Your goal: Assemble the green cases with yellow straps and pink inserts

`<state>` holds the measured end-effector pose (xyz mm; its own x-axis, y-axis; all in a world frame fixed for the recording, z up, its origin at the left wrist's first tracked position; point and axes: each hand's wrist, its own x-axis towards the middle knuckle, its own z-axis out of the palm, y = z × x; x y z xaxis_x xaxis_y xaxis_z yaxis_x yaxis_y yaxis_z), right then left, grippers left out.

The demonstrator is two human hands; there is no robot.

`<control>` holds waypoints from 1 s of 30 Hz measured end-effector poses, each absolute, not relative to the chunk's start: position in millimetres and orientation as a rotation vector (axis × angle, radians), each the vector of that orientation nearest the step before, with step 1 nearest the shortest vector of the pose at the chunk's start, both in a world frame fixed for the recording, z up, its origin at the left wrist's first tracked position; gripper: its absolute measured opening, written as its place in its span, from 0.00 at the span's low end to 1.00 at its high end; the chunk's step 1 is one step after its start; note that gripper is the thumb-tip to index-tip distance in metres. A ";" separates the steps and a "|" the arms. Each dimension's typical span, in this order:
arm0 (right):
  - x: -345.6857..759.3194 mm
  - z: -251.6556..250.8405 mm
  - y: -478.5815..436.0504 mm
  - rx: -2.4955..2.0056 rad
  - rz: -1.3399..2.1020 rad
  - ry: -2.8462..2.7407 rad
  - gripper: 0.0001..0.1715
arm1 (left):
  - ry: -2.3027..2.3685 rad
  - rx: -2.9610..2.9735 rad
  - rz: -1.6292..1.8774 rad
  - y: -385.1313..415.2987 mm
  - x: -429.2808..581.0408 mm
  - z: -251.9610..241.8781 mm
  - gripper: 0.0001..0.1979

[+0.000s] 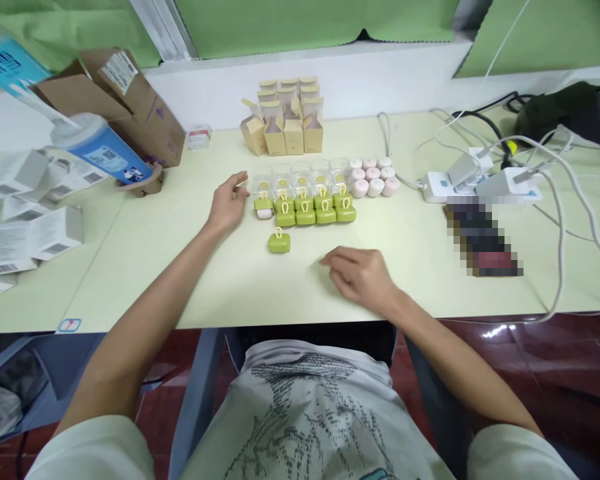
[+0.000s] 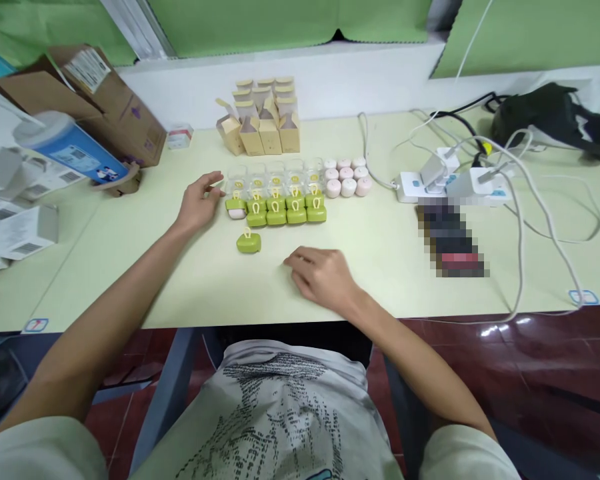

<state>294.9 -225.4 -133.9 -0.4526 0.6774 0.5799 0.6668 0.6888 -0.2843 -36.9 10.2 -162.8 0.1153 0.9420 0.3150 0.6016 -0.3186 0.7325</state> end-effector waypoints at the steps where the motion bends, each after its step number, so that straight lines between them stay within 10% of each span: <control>1: 305.3 -124.1 -218.4 -1.106 0.040 -2.147 0.17 | 1.459 1.985 1.052 15.3 -36.7 -163.7 0.24; 12: 428.7 -122.4 -84.0 -1.587 -0.303 -1.642 0.11 | 1.376 2.107 1.318 -36.0 -34.2 -134.9 0.20; 20: 425.9 -153.3 -80.4 -1.774 -0.049 -1.570 0.40 | 0.999 2.746 0.813 -118.1 -18.5 -131.7 0.26; 30: 417.1 -105.4 -121.8 -1.609 -0.130 -1.543 0.17 | 0.712 2.587 0.824 -129.4 -0.1 -132.2 0.18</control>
<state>417.1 -121.8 -105.4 0.2238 0.7581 0.6125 0.8499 0.1559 -0.5034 -0.1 -129.4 -132.2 0.7073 0.5514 0.4424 0.3585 -0.8191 0.4478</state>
